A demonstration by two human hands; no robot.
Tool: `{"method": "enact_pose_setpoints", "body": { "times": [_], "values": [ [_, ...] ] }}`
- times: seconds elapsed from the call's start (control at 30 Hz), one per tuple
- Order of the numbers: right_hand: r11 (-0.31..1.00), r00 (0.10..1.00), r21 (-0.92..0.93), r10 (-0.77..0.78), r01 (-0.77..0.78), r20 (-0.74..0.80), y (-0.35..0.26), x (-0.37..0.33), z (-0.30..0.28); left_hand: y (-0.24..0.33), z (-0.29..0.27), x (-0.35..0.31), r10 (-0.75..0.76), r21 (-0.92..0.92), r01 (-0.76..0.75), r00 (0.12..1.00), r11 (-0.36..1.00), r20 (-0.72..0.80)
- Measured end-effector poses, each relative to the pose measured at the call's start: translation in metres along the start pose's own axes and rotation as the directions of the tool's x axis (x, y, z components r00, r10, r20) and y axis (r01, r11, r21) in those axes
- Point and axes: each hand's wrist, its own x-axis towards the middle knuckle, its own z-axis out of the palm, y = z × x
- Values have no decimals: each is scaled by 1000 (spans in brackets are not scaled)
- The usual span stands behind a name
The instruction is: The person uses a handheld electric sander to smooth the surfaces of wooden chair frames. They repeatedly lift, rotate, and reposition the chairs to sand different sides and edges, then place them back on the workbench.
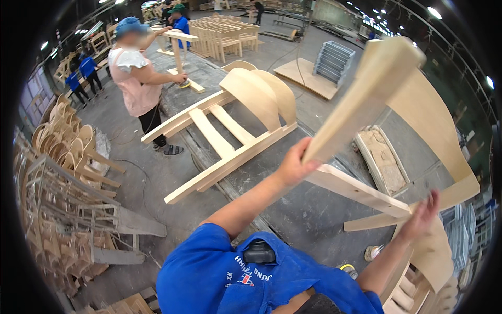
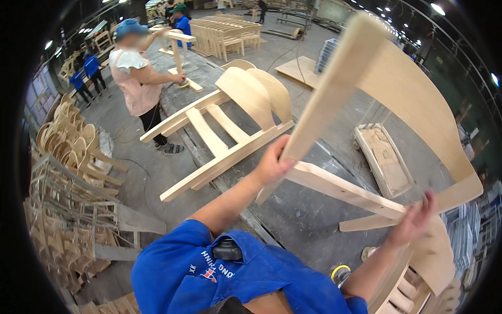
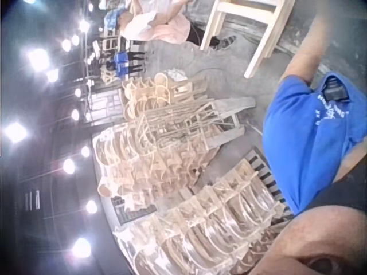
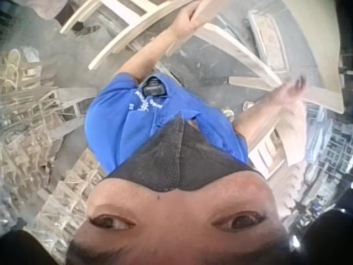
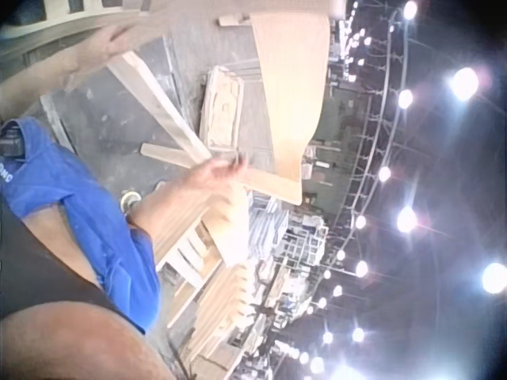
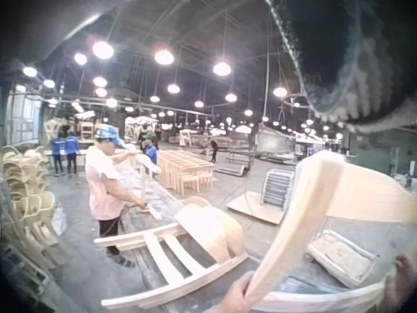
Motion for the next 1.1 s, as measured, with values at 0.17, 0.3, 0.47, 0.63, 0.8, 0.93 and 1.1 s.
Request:
{"method": "enact_pose_setpoints", "body": {
  "times": [0.17, 0.3, 0.47, 0.63, 0.8, 0.93, 1.1],
  "values": [
    [852, 956, 518, -79, -82, 282, -107, 6, 105, 27, 43, 25, 74, -126, -35, 945, 991, 319],
    [894, 974, 404, 223, -191, -32, -138, 25, 120, 23, 75, 33, 232, -345, -69, 858, 936, 459],
    [868, 975, 472, 211, -155, -68, -156, 6, 96, -40, 98, 56, -345, -36, 596, 512, 802, 787],
    [914, 987, 373, 160, -161, 33, -179, -38, 83, -99, 172, 12, -683, 336, 836, 63, 435, 728],
    [895, 976, 389, 209, -217, 63, -201, -79, 71, -120, 219, -59, -225, -41, 992, 67, 119, 972],
    [897, 971, 371, 223, -241, 90, -222, -104, 50, -111, 244, -67, -408, -124, 989, 147, 82, 901],
    [848, 955, 445, 222, -288, 197, -231, -124, 15, -92, 249, -87, -424, -243, 964, 264, 104, 866]
  ]
}}
